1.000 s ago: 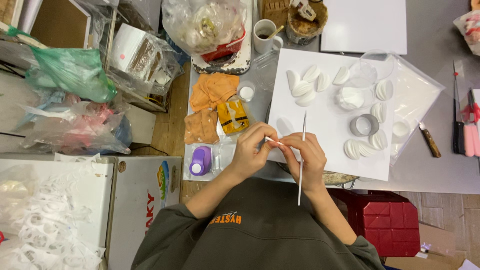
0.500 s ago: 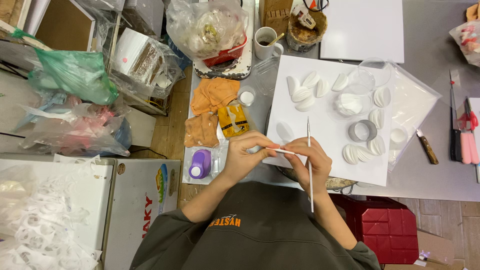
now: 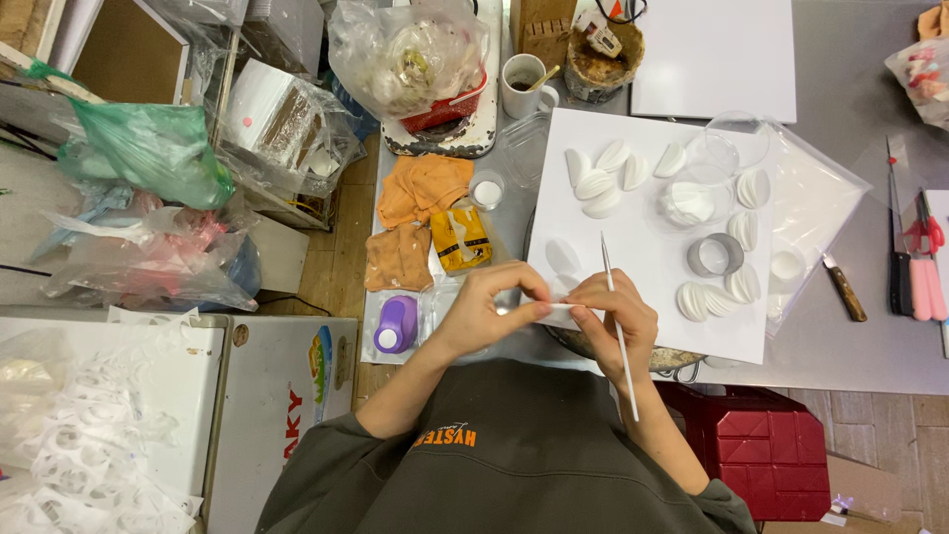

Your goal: The person shapes white fondant pieces into petals by hand, using a thin white tool to smooth and curve each piece one at a time on a work surface.

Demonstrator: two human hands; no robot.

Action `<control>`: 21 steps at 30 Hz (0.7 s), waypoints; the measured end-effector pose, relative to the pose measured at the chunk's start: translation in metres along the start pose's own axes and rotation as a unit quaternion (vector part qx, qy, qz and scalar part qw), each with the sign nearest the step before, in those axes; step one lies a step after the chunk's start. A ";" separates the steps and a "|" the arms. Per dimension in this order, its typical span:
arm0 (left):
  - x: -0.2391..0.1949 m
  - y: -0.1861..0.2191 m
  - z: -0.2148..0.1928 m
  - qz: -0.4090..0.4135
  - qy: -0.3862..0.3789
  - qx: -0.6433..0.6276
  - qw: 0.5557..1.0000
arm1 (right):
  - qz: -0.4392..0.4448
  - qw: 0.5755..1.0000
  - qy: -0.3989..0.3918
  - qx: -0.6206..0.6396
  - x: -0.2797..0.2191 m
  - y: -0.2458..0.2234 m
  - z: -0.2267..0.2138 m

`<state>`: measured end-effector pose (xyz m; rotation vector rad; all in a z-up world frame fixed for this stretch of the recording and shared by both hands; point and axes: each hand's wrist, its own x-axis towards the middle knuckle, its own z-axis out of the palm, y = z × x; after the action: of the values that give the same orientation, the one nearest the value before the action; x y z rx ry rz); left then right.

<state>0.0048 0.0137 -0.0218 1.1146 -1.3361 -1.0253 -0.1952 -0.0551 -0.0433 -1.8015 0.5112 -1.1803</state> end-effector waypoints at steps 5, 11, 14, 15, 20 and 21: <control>0.001 0.012 0.008 0.158 0.071 0.174 0.969 | 0.004 0.997 -0.001 -0.077 0.008 -0.018 0.003; -0.002 -0.002 0.018 0.144 0.138 0.205 0.958 | -0.010 0.995 -0.018 -0.097 0.014 -0.024 0.007; -0.003 -0.003 0.016 0.134 0.139 0.134 0.972 | -0.017 0.990 -0.007 -0.141 0.011 -0.019 0.004; -0.004 -0.003 0.015 0.134 0.139 0.133 0.972 | -0.009 0.991 0.004 -0.134 0.010 -0.017 0.003; -0.009 -0.006 0.009 0.081 0.155 0.129 0.976 | 0.023 0.993 0.003 -0.114 0.006 -0.014 0.001; -0.010 -0.008 0.007 0.079 0.156 0.129 0.976 | 0.030 0.993 -0.007 -0.118 0.006 -0.012 -0.001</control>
<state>-0.0018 0.0214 -0.0324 1.2800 -1.2982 -0.5438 -0.1949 -0.0537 -0.0301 -1.9770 0.7172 -1.1029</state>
